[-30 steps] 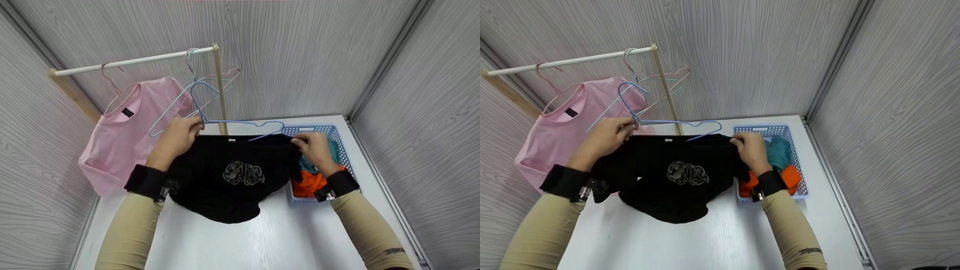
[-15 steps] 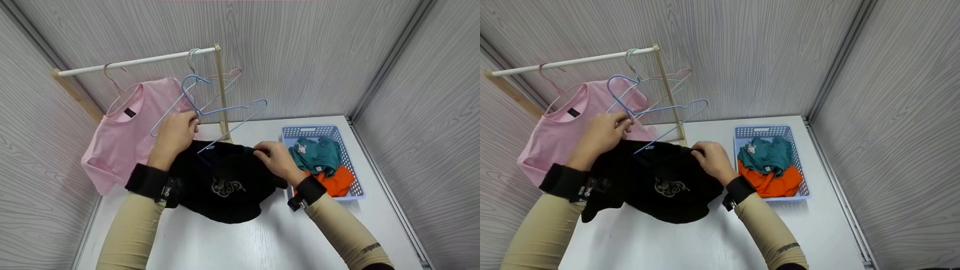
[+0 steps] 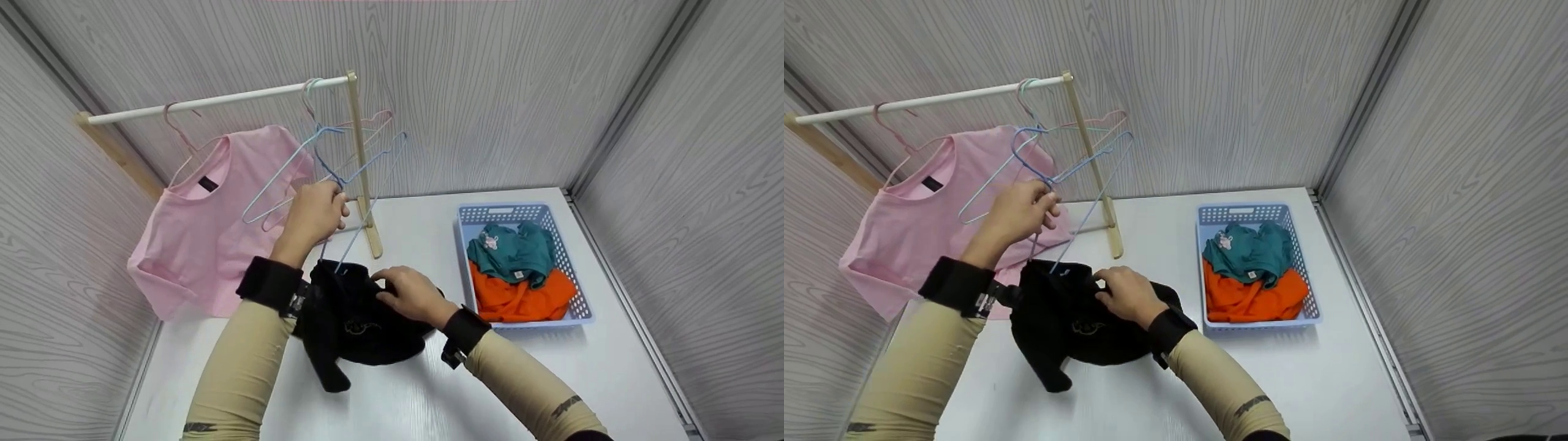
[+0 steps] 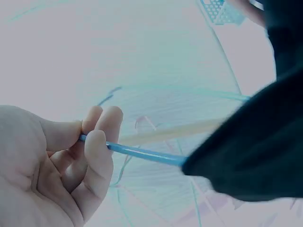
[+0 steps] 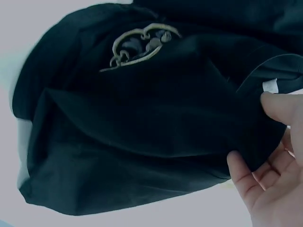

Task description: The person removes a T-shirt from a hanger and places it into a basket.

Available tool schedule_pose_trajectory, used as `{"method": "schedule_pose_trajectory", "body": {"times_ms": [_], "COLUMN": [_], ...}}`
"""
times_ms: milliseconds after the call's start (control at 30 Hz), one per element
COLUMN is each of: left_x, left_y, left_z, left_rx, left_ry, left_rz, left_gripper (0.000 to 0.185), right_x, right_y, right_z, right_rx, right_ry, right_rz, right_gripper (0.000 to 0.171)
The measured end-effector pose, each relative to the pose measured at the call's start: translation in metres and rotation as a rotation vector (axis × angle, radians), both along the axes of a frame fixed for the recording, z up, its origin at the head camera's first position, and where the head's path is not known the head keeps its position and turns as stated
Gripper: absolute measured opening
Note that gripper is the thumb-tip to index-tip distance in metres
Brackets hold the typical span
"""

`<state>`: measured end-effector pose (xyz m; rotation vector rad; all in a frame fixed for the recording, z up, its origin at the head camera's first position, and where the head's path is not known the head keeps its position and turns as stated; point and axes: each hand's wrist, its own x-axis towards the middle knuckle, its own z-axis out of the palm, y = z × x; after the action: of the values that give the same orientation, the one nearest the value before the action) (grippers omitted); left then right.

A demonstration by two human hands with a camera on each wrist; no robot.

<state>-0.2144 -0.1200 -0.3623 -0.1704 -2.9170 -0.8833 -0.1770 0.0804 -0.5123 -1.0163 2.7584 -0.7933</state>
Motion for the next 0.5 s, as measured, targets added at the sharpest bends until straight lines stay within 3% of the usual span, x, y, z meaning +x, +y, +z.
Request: {"method": "schedule_pose_trajectory", "body": {"times_ms": [200,500], "left_x": [-0.006,-0.012], "left_y": [0.01,0.011], "left_z": [-0.01,-0.02], "left_rx": [0.129,0.176], "left_ry": [-0.077,-0.104], "left_rz": [-0.008,0.002], "left_gripper": [0.025,0.025], "right_x": [0.013,0.025], "right_y": [-0.017,-0.029], "right_z": [-0.009,-0.017], "right_rx": [-0.006,-0.055], "right_ry": [-0.043,0.094], "right_rz": [0.064,0.24], "right_gripper": [0.053,0.016]}}
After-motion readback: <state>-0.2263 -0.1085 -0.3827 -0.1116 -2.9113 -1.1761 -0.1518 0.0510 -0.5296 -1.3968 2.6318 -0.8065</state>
